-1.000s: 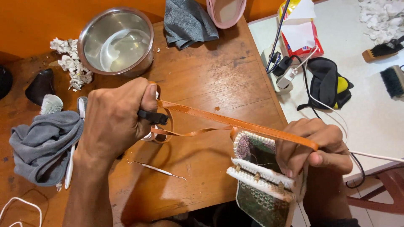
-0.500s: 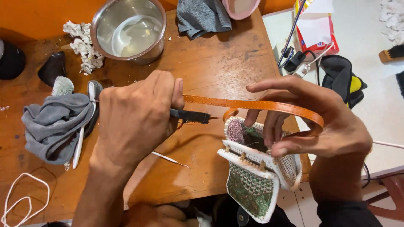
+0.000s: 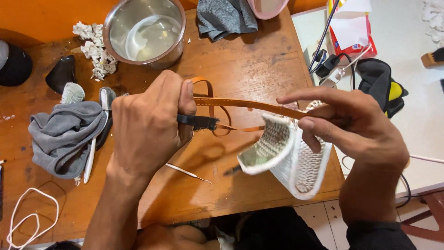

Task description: Cleaning the exterior of a woven bag using a spray cleaner and a small brush on a workbench.

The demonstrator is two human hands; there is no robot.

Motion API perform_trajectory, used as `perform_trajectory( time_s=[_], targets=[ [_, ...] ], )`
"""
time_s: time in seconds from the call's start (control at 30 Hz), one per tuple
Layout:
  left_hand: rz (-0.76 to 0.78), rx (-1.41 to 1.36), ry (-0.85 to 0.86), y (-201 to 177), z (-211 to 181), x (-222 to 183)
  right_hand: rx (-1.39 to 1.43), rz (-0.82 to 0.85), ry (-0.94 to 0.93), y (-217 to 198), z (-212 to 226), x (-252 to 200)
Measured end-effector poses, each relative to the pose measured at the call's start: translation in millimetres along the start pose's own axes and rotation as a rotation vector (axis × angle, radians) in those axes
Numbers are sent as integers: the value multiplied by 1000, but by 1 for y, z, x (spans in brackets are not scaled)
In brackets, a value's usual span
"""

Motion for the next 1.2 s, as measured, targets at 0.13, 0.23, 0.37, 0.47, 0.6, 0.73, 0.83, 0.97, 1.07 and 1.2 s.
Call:
perform_trajectory(
  time_s=[0.13, 0.23, 0.37, 0.47, 0.6, 0.73, 0.83, 0.97, 1.07, 1.2],
  targets=[
    [-63, -82, 5, -15, -8, 0, 13, -105, -42, -3, -6, 7],
    [-75, -171, 28, -15, -16, 2, 0, -125, -62, -6, -9, 11],
    [-54, -83, 74, -6, -34, 3, 26, -85, -117, 3, 11, 20],
    [-22, 59, 66, 8, -49, 4, -281, -52, -99, 26, 39, 33],
    [12, 197, 92, 16, -64, 2, -730, -186, -52, 42, 54, 27],
    [43, -198, 169, 8, -63, 5, -240, -108, -88, 39, 29, 15],
    [86, -332, 213, 20, -54, 4, -188, -142, -43, 40, 18, -1],
    [140, -322, 210, 47, -14, -3, 33, -367, -86, 16, -9, -44],
    [122, -352, 160, 36, 1, 2, 57, -485, -81, -4, -28, -83],
    [114, -236, 55, 40, 18, 2, -90, -473, 151, -6, -42, -91]
  ],
)
Point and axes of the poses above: each hand's wrist, its own x-axis towards the middle knuckle, its own y-axis out of the palm, z = x × y, the point moved 9 cm from there along x, towards the middle knuckle, and after that the axes turned 8 degrees about z, right-handed, at the moved point
